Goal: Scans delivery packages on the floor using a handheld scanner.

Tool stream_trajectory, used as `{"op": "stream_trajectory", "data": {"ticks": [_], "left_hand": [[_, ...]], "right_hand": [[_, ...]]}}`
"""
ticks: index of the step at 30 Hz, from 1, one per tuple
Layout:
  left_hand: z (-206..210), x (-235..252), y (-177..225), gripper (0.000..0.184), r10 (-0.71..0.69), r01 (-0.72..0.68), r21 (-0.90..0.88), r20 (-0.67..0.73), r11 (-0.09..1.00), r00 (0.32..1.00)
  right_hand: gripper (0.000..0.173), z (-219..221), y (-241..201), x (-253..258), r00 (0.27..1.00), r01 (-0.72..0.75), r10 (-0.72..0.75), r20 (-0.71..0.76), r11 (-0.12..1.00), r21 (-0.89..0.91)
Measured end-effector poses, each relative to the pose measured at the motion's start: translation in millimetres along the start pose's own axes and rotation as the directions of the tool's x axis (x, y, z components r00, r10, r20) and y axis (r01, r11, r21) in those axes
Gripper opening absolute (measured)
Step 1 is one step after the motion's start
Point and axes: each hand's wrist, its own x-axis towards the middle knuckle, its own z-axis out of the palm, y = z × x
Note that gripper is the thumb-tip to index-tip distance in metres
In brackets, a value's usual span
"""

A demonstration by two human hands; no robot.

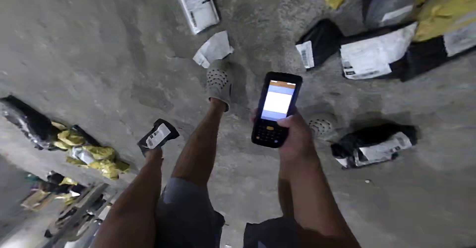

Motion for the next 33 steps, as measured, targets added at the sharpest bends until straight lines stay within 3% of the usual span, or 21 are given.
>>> {"op": "stream_trajectory", "data": {"ticks": [2,3,5,7,11,15,17,20,22,24,26,29,33], "left_hand": [[21.5,-19.4,44.8,0.042,0.19,-0.239,0.344,0.17,0.908,0.967],[31.1,-31.5,74.5,0.041,0.286,-0.377,0.415,0.265,0.828,0.921],[52.1,-49.2,133.0,0.04,0.443,-0.561,0.432,0.35,0.706,0.826],[74.0,-62.2,189.5,0.036,0.587,-0.683,0.401,0.349,0.61,0.73],[113.8,-98.1,293.7,0.038,0.697,-0.75,0.279,0.279,0.6,0.661],[125.1,-103.6,365.6,0.062,0.702,-0.709,0.392,0.191,0.586,0.686],[119.9,-104.5,395.6,0.07,0.775,-0.771,0.325,0.151,0.547,0.613],[115.3,-141.9,442.4,0.069,0.876,-0.817,0.344,-0.035,0.462,0.48],[130.2,-177.4,459.9,0.067,0.929,-0.844,0.404,-0.04,0.352,0.369],[163.1,-209.2,467.3,0.062,0.96,-0.926,0.341,0.163,0.162,0.227],[208.1,-239.2,465.0,0.063,0.904,-0.966,0.258,0.404,0.037,0.142],[270.4,-270.0,451.1,0.074,0.823,-0.958,0.287,0.542,0.01,0.171],[302.7,-278.0,433.5,0.035,0.862,-0.954,0.298,0.473,0.041,0.185]], "right_hand": [[0.065,-5.5,2.9,-5.9,1.0,0.009,-0.008,-0.026,0.999,0.031],[0.064,-8.6,5.1,-8.6,0.999,0.012,-0.011,-0.04,0.999,0.041],[0.059,-13.4,9.2,-13.0,0.997,0.006,0.0,-0.073,0.997,0.074],[0.056,-17.5,10.0,-16.9,0.996,0.001,0.009,-0.092,0.994,0.107],[0.063,-29.7,8.1,-25.7,0.999,0.047,-0.045,-0.02,0.989,0.142],[0.071,-30.6,-3.9,-33.7,0.992,0.054,-0.036,-0.12,0.987,0.15],[0.066,-36.3,-6.7,-37.9,0.991,0.084,-0.059,-0.118,0.973,0.215],[0.067,-46.3,-3.9,-43.0,0.991,0.13,-0.113,-0.07,0.937,0.325],[0.07,-52.9,0.2,-47.3,0.988,0.143,-0.154,-0.004,0.912,0.385],[0.065,-56.4,-2.2,-49.8,0.989,0.134,-0.145,-0.005,0.9,0.414],[0.058,-60.0,-5.7,-50.7,0.993,0.117,-0.119,-0.023,0.902,0.415],[0.069,-68.7,-9.3,-51.1,0.985,0.154,-0.171,0.005,0.899,0.409],[0.054,-76.9,2.0,-46.7,0.974,0.213,-0.219,-0.058,0.8,0.561]]}}
